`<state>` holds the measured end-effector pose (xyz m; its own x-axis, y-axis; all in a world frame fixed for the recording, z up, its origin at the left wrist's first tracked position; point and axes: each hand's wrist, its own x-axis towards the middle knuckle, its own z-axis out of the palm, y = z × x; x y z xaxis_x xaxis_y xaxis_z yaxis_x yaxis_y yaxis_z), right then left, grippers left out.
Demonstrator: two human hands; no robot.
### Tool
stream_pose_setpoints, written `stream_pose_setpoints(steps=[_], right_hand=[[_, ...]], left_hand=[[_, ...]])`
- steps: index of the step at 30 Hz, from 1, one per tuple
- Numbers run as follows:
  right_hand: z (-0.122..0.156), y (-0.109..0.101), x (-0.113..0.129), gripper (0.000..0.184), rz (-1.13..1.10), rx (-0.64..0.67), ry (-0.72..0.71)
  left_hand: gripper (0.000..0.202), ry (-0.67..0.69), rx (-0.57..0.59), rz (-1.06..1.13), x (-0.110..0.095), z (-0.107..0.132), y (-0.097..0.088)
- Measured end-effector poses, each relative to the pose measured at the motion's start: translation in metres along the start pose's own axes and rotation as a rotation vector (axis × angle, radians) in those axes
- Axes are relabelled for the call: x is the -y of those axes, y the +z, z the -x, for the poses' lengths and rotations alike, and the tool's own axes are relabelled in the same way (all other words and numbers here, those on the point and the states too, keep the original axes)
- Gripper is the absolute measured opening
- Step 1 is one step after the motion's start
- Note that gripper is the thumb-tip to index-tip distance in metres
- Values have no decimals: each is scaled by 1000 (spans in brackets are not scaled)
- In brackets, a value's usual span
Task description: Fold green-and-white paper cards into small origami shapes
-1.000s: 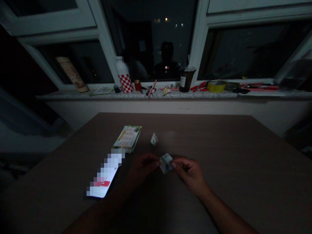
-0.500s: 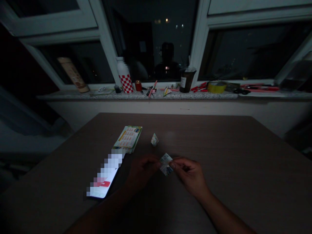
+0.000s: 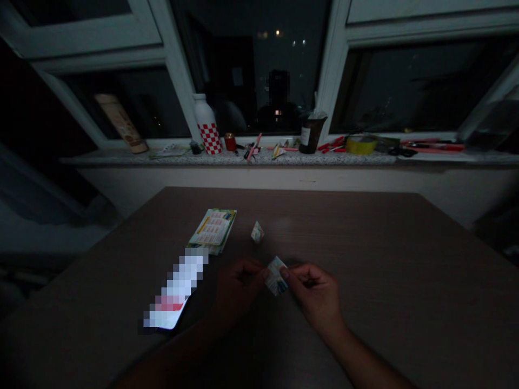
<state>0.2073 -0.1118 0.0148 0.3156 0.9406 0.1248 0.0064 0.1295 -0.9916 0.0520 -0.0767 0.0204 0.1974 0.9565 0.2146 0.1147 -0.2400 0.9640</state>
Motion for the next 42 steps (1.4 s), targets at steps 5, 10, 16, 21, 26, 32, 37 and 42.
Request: stream_pose_setpoints(steps=[5,10,16,21,26,32,37,42], right_hand=[[1,0,2,24,19,-30,-11],[1,-2,0,27,74,-42,-54],[-1,-3,1,28,171,16,-93],[-2,-1,2,30,216,31,-84],[-3,0,1,28,83,111,-18],[-4,-1,6,36,30,176,33],[-5,-3,5,30,-7,199,82],[-6,-8,4,33,-104,274,174]], left_hand=[[16,-28,-34,23,-4,2,1],[11,-87,-12,34,-2,3,3],[26,-164,111,220,5,3,6],[20,-221,125,239,6,-1,6],[17,-204,92,184,2,-3,4],[17,-167,93,88,3,0,3],[18,-151,89,76,6,-2,1],[15,-170,96,113,5,-7,-3]])
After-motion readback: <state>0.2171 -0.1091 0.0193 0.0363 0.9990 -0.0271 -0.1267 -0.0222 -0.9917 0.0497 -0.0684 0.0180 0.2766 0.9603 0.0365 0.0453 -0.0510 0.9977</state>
